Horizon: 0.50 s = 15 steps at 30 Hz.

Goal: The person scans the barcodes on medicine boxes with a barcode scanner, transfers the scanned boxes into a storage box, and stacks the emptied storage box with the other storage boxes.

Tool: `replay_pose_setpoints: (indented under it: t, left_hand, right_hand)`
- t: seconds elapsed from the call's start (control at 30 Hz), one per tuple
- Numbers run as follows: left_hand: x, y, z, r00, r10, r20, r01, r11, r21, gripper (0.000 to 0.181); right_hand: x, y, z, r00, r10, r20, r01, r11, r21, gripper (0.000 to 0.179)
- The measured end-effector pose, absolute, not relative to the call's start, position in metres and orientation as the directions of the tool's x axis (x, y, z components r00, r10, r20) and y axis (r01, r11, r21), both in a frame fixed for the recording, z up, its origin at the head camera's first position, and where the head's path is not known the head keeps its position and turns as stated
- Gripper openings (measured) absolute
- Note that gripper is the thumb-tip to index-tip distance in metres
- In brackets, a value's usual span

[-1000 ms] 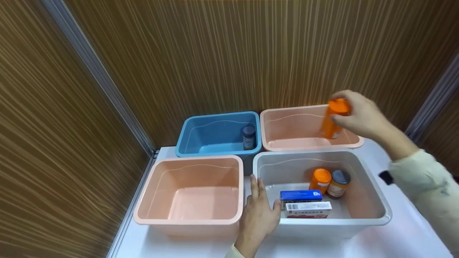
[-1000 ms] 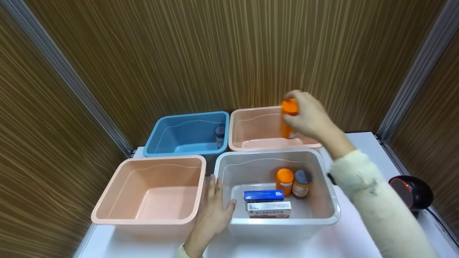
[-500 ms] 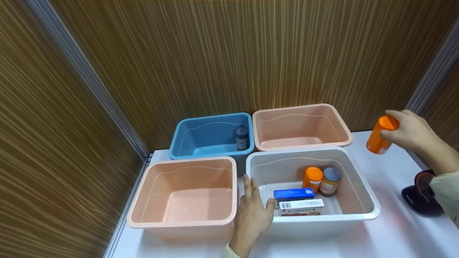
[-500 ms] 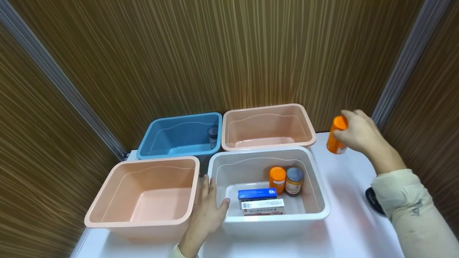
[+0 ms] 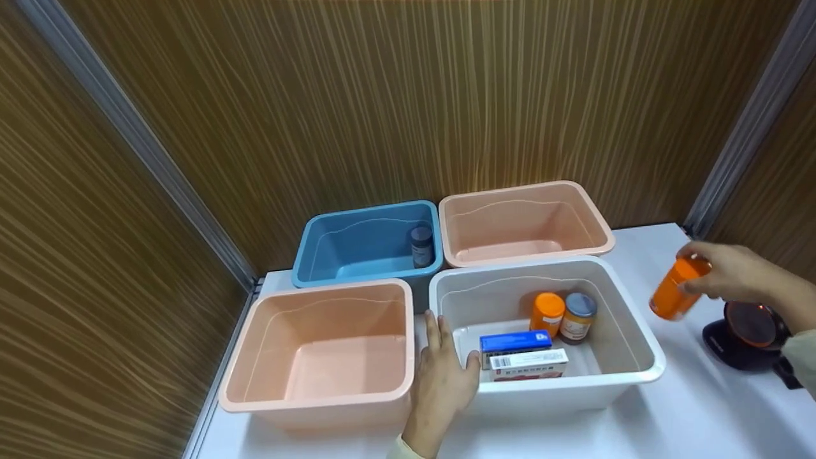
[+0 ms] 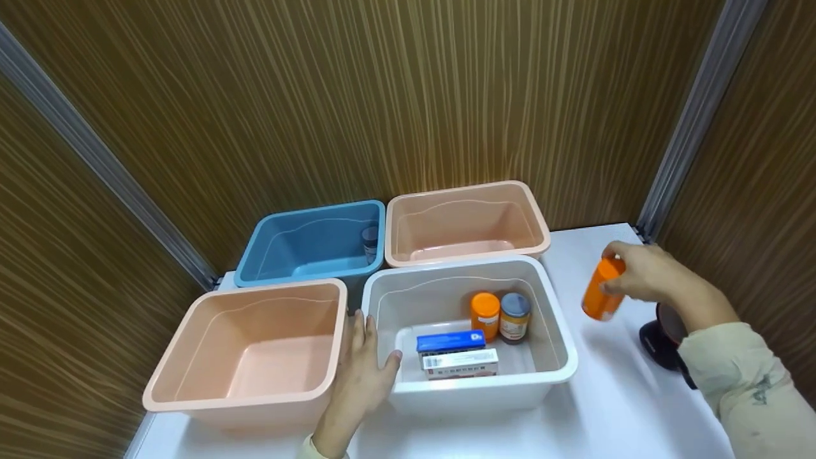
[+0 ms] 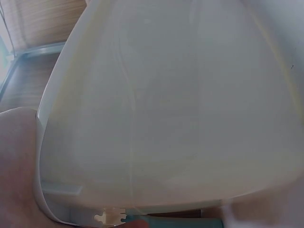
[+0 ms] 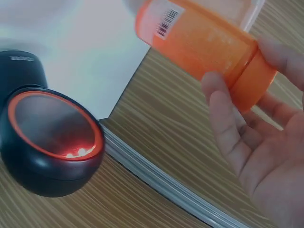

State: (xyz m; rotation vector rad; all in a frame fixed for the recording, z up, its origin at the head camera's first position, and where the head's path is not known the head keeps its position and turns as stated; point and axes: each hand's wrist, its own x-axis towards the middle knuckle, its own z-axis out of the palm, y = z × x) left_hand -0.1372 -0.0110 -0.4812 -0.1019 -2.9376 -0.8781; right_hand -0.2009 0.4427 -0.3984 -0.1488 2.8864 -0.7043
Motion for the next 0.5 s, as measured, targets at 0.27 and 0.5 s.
replay_pose_setpoints:
  t: [0.27,0.5]
  left_hand:
    - [-0.136,-0.01,-0.48,-0.994,0.056,0.095,0.101,0.813,0.573,0.083]
    - [-0.137,-0.013,-0.48,-0.995,0.053,0.087,0.094,0.81,0.579,0.083]
  right_hand:
    - [-0.176,0.448,-0.409,-0.941,-0.236,-0.241,-0.114,0.895,-0.43,0.042]
    - [-0.17,0.444,-0.411,-0.912,-0.231,-0.339,-0.035,0.868,-0.496,0.017]
